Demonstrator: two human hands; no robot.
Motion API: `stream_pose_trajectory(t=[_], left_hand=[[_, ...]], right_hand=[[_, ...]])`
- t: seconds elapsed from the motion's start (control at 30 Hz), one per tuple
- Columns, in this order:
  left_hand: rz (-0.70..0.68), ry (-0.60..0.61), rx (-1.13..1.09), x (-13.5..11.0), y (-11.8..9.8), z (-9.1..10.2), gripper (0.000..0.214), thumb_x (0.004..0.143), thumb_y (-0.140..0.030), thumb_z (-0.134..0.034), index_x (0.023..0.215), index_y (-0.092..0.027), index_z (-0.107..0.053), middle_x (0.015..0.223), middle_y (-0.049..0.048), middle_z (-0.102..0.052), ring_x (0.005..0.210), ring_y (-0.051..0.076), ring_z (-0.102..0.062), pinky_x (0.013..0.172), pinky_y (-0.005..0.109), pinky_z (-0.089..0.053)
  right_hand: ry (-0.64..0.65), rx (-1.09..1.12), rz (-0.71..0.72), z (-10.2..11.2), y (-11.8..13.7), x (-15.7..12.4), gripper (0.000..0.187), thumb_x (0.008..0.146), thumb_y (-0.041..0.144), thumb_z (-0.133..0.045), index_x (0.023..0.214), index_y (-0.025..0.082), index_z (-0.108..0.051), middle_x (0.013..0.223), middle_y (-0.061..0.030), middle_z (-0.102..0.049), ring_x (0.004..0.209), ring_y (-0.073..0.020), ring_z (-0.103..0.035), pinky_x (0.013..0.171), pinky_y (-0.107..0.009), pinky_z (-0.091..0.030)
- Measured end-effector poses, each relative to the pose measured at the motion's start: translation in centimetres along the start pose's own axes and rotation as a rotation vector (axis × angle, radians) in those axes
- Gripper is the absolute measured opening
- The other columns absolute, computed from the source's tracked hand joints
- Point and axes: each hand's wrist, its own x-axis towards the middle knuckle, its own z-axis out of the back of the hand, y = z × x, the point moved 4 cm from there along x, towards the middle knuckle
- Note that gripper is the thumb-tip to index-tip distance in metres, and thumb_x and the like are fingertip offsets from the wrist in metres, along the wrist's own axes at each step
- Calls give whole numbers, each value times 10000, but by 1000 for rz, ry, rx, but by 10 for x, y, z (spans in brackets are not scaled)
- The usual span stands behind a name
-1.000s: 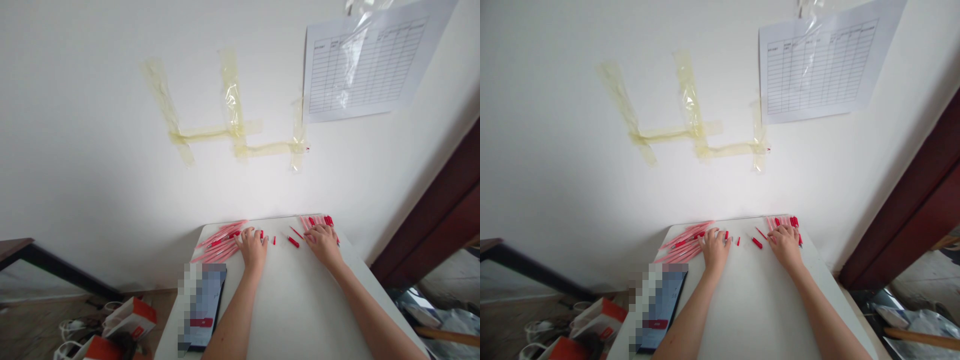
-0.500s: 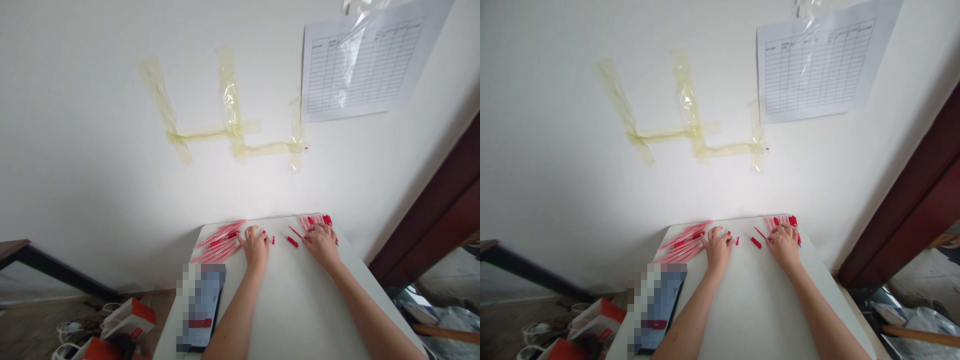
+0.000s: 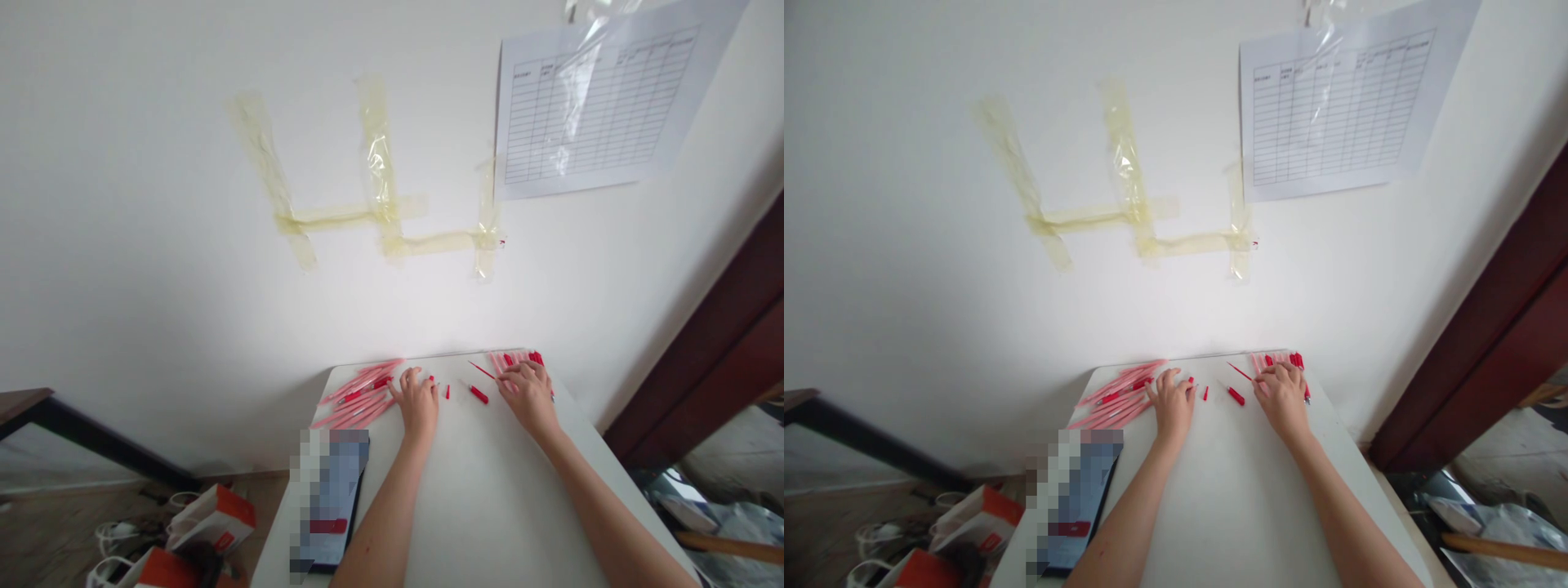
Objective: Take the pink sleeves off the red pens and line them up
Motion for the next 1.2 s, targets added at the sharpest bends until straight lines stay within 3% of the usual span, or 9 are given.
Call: stream_pose_trajectory(t=[0.3,0.87,1.2], left_hand=[[34,87,-77,0,5,-5,132,881,-169,-617,898,-239,-728,1349,85,-562,1314,314,-456,1151,730,-198],[-26,116,-138,0,3,-6,94,835,-179,-704,861,-265,-730,1354,58,-550,1343,293,-442,1160,755,-171],[-13,119,-126,-1,3,-4,86,839,-208,-714,864,-287,-737,1344,44,-564,1317,285,-461,1159,736,-189]], right_hand=[[37,59,137,-8,6,0,249,954,405,-536,884,274,-736,1076,-84,-668,1183,-311,-499,1016,-598,-410],[117,30,140,-8,17,-4,138,922,342,-622,865,276,-728,1125,-60,-670,1216,-321,-508,1068,-534,-391],[132,41,164,-9,20,-4,158,922,314,-614,853,277,-752,1120,-77,-660,1211,-320,-495,1049,-564,-403]])
